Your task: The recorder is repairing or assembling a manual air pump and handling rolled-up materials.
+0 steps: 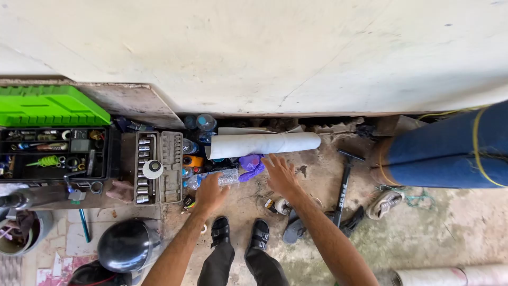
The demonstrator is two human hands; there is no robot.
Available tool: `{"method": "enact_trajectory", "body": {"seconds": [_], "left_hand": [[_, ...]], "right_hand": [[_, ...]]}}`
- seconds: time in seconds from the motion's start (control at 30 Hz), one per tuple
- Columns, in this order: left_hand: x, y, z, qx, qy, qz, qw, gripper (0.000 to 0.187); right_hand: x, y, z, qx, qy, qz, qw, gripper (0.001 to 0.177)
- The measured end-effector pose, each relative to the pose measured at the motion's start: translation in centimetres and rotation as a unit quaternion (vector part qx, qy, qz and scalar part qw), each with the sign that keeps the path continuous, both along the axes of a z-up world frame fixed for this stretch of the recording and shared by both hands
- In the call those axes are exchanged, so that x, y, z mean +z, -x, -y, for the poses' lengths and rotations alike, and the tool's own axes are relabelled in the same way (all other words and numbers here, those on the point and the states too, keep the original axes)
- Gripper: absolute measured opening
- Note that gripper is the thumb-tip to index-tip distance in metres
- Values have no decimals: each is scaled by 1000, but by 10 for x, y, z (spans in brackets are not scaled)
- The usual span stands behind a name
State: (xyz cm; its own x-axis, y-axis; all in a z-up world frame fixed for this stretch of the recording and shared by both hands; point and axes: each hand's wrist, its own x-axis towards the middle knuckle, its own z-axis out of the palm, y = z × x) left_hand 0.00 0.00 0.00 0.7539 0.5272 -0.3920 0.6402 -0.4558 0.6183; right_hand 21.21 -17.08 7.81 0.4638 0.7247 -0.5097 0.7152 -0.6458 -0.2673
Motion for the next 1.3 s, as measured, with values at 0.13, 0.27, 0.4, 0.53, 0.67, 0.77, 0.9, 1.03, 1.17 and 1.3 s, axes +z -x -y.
{"method": "enact_trajectory", "body": {"seconds": [0.13,0.27,0.4,0.53,0.67,0.77,0.9,1.03,1.17,1.3], "left_hand": [[-50,-6,11,7,-33,-6,999,58],[-105,-21,14,22,-17,-40,999,63],[-171,-39,15,62,-45,-29,997,67],[-215,-62,-2,131,-62,-26,989,77],[-269,-74,-22,219,-74,-29,973,89],[-312,-79,-33,251,-71,-12,965,95],[-354,-85,-47,261,-43,0,964,95],[-360,-89,-54,265,-30,-3,964,85],[-358,-90,-60,247,-28,-11,968,76],[-346,-91,-61,204,-30,0,978,70]], "right_hand": [[-64,-9,-1,4,13,-5,1000,88],[-141,-23,2,27,30,16,999,80],[-217,-36,8,30,15,45,998,71],[-245,-47,-12,45,41,52,997,68],[-289,-54,-29,25,-6,42,999,70],[-315,-57,-37,26,-28,51,998,73],[-352,-63,-44,31,-61,61,996,75],[-372,-68,-50,38,-72,73,994,79],[-376,-71,-52,28,-101,56,993,87],[-377,-73,-49,19,-107,37,993,95]]}}
